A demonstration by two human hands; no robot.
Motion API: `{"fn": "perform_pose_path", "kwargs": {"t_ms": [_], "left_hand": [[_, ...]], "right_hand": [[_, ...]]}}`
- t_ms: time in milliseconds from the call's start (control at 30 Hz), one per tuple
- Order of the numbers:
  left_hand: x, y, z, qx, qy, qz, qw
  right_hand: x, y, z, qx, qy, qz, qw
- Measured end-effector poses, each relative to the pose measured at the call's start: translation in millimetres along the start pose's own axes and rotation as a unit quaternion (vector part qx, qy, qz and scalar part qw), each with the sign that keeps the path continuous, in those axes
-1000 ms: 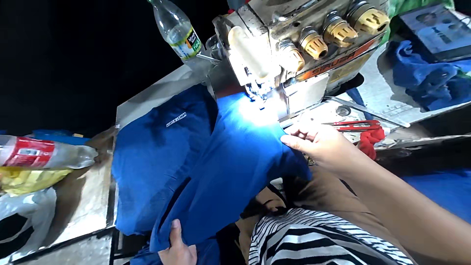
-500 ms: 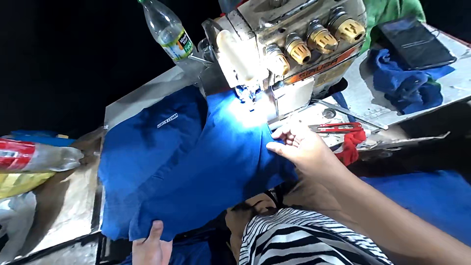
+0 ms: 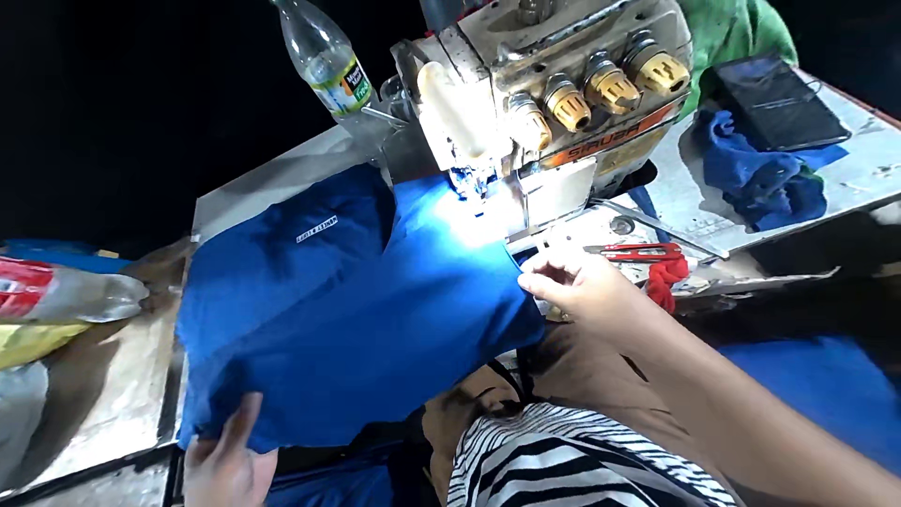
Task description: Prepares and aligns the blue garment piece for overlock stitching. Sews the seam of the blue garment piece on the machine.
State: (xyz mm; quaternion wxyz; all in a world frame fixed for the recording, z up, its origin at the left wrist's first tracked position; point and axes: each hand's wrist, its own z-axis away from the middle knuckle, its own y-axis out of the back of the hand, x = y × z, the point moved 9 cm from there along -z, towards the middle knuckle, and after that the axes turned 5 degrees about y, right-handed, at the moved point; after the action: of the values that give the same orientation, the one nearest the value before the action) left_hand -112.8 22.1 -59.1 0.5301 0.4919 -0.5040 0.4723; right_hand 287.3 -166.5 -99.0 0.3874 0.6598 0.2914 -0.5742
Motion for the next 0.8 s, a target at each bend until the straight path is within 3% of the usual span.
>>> {"fn": "perform_pose_path", "kwargs": {"t_ms": [67,167,400,500,800], "left_hand": [[-13.1,-5.5,2.7,-0.049,0.042,-0.009,0.998],[-32.6,-17.4,7.3,-0.109,0.085,-0.028,0.99],[-3.8,-7.0,5.7,-0.035,-0.017,0.0,0.999],[9.1,-3.4,6.2,-0.001,-0.054,-0.009,0.998],[17.3,-5.1,9.0,0.035,-0.084,-0.055,0.994]], "right_hand": [[2.8,-4.5,-3.4,-0.001,0.029,-0.011,1.0],[6.2,-13.6,-9.3,-0.046,-0.02,-0.04,0.998],[-9.7,-18.6,-13.9,-0.018,0.045,-0.112,0.993],[-16.7,-16.8,-7.8,0.012,0.03,-0.131,0.991],[-7.4,-17.5,2.5,-0.009,-0.006,-0.131,0.991]]}}
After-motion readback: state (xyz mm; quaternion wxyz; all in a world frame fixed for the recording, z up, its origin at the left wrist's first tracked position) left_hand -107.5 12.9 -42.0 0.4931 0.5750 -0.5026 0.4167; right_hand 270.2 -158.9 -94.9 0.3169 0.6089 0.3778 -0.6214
